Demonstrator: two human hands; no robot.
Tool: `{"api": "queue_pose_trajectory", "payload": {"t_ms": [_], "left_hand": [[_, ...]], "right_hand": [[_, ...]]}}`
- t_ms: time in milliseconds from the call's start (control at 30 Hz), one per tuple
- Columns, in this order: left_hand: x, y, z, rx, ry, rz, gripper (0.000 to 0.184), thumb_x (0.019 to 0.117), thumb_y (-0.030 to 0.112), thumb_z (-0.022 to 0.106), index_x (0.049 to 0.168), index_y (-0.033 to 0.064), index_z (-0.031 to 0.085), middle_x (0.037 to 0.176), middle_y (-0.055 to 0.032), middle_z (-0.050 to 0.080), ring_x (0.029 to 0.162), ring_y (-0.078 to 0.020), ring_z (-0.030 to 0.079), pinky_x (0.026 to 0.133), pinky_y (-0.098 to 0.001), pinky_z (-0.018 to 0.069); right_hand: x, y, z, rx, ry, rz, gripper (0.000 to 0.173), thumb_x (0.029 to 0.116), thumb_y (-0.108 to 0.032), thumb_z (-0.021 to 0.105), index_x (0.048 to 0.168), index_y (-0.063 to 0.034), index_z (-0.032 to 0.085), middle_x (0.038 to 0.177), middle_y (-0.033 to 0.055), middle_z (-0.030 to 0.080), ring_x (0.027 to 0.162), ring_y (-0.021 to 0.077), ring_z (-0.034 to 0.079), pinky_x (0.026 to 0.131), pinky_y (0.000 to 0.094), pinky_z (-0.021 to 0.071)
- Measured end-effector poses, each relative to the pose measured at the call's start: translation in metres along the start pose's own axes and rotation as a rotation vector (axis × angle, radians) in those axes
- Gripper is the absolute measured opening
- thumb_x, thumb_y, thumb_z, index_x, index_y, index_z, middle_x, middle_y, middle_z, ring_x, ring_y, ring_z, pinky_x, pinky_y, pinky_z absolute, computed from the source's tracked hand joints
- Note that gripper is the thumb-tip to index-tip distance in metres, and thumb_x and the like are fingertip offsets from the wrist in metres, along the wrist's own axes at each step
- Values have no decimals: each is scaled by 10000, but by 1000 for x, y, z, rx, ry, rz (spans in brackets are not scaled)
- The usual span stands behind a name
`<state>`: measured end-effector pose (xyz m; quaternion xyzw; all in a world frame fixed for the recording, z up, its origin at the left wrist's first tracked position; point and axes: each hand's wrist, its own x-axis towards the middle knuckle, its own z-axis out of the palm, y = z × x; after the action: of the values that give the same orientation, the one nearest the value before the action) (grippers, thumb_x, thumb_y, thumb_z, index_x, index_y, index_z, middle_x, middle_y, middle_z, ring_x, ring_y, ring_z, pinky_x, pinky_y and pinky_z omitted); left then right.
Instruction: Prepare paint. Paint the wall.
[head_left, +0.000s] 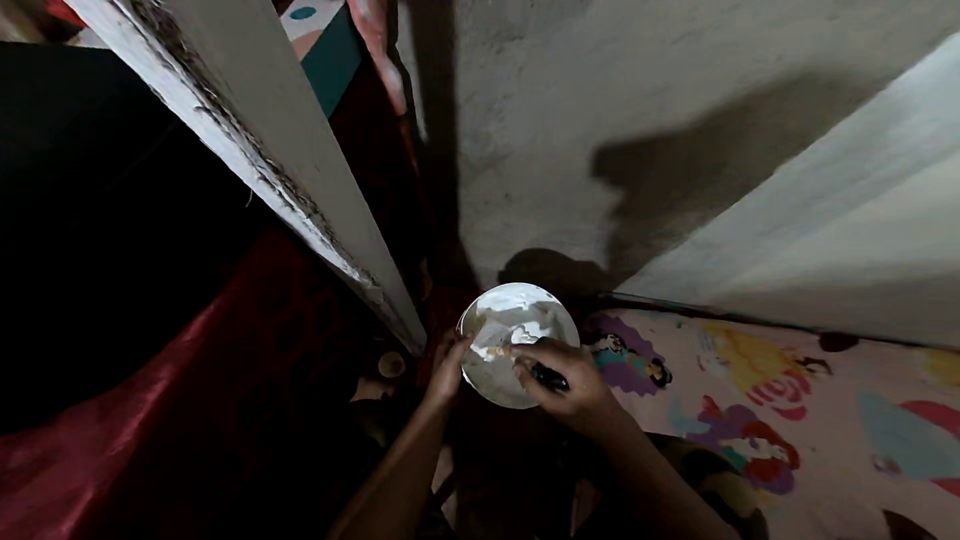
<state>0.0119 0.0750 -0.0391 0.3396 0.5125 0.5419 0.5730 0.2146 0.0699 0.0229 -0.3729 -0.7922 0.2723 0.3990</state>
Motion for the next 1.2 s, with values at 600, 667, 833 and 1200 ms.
{"api": "queue_pose_trajectory", "payload": {"t_ms": [600,667,833,1200], "left_hand": [[4,7,6,-88,333,-46,429,1048,229,499,1400,-17,484,1223,-182,642,1071,-223,667,897,-411,583],[3,6,7,-86,311,-58,424,1048,226,498,1396,-17,478,1223,-182,637,1073,-218,663,904,-403,579],[4,11,3,-134,333,-23,425,1055,231,474,1404,-10,493,1219,-180,648,1067,-225,671,892,-416,584],[3,1,0,-13,214,-11,447,973,209,546,1363,-6,511,1182,-153,641,1032,-197,662,870,-391,583]], "right_hand": [[-12,-1,-2,-138,40,13,279,939,-217,658,1110,-23,763,906,122,725,771,155,688,723,279,590],[-4,5,3,-122,40,15,290,951,-215,643,1142,-29,757,903,113,708,760,136,663,706,252,572],[-3,12,-17,-172,62,61,312,960,-249,613,1125,-28,759,988,122,741,856,151,706,781,288,593],[11,2,-15,-131,130,14,292,953,-227,634,1117,-22,763,925,110,731,810,109,679,752,225,569]]}}
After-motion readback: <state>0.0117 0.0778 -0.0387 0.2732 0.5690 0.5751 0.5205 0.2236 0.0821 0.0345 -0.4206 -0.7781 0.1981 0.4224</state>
